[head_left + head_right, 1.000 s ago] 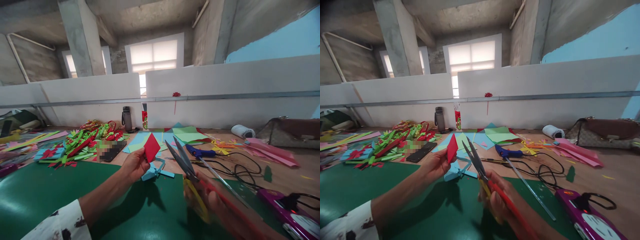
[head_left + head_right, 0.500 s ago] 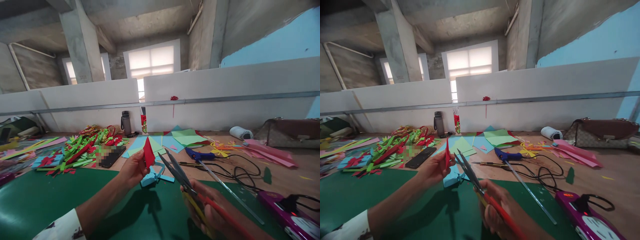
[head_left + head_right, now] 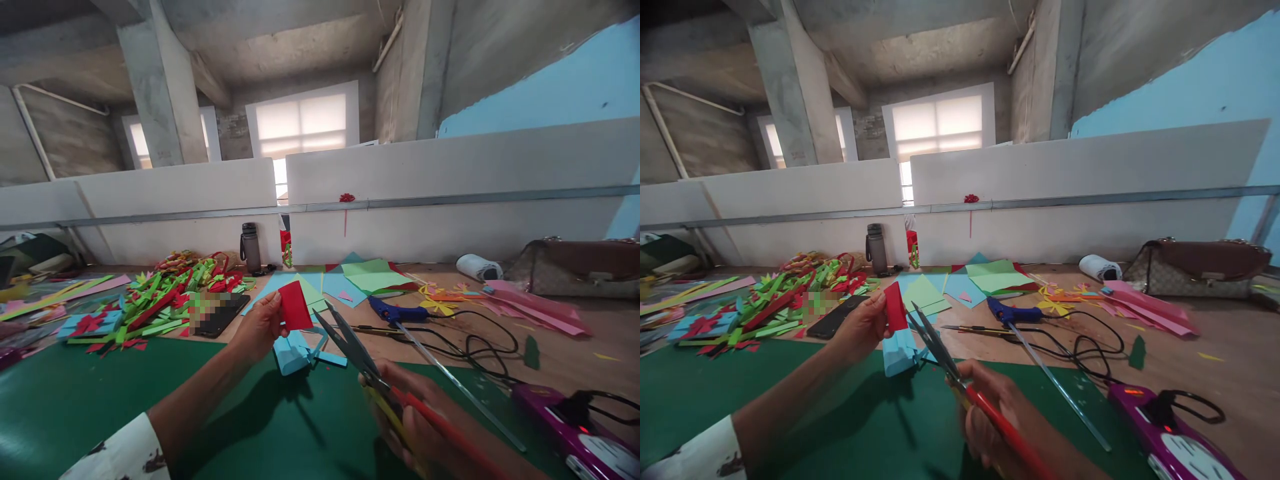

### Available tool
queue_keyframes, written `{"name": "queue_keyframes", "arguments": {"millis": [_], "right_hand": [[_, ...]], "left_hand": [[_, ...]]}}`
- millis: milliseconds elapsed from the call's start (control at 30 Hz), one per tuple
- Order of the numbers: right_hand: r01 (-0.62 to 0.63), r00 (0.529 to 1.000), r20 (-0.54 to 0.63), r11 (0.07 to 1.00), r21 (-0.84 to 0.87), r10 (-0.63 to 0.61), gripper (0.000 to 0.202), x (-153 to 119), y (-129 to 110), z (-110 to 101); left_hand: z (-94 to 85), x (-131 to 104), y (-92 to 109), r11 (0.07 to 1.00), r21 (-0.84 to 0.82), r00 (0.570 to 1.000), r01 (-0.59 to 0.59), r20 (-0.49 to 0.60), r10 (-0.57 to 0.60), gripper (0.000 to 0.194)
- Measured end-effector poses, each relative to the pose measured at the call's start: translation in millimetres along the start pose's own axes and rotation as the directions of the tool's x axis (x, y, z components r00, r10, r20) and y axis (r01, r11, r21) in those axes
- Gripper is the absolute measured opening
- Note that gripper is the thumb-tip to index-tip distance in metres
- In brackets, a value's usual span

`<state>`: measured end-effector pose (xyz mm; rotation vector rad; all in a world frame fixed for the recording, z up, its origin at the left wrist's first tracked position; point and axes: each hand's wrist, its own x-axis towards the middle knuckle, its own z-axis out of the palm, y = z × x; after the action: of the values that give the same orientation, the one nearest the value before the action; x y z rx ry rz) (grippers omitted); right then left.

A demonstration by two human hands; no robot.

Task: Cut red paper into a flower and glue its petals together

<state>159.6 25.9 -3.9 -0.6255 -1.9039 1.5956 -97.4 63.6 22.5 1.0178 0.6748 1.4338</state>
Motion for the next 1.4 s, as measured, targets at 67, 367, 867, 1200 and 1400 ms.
{"name": "queue_keyframes", "arguments": {"millis": [67, 367, 867, 1200, 1400], "right_hand": [[0.010, 1.000, -0.008, 1.000, -0.027, -0.010, 0.067, 0, 0, 0], [-0.075, 0.997, -0.001, 0.997, -0.007, 0.075, 0.064, 1, 4, -2], [-0.110, 0.994, 0.003, 0.994, 0.019, 0.110, 0.081, 5, 0, -3], [-0.084, 0.996, -0.044, 0.995, -0.048, 0.082, 0.068, 0, 8, -10], [-0.125, 0.986, -0.119, 0.988, -0.093, 0.113, 0.067, 0, -2, -9]], "left_hand": [[0.8, 0, 0, 1.000, 0.015, 1.000, -0.014, 0.010, 0.014, 0.026], [1.5, -2, 0, 0.997, 0.058, 0.998, -0.054, 0.033, 0.052, 0.026], [7.4, -8, 9, 0.939, 0.302, 0.985, -0.166, 0.095, 0.143, 0.025], [7.9, -11, 13, 0.905, 0.389, 0.984, -0.174, 0.108, 0.143, 0.027], [9.7, -9, 11, 0.940, 0.323, 0.994, -0.108, 0.062, 0.093, 0.027]]}}
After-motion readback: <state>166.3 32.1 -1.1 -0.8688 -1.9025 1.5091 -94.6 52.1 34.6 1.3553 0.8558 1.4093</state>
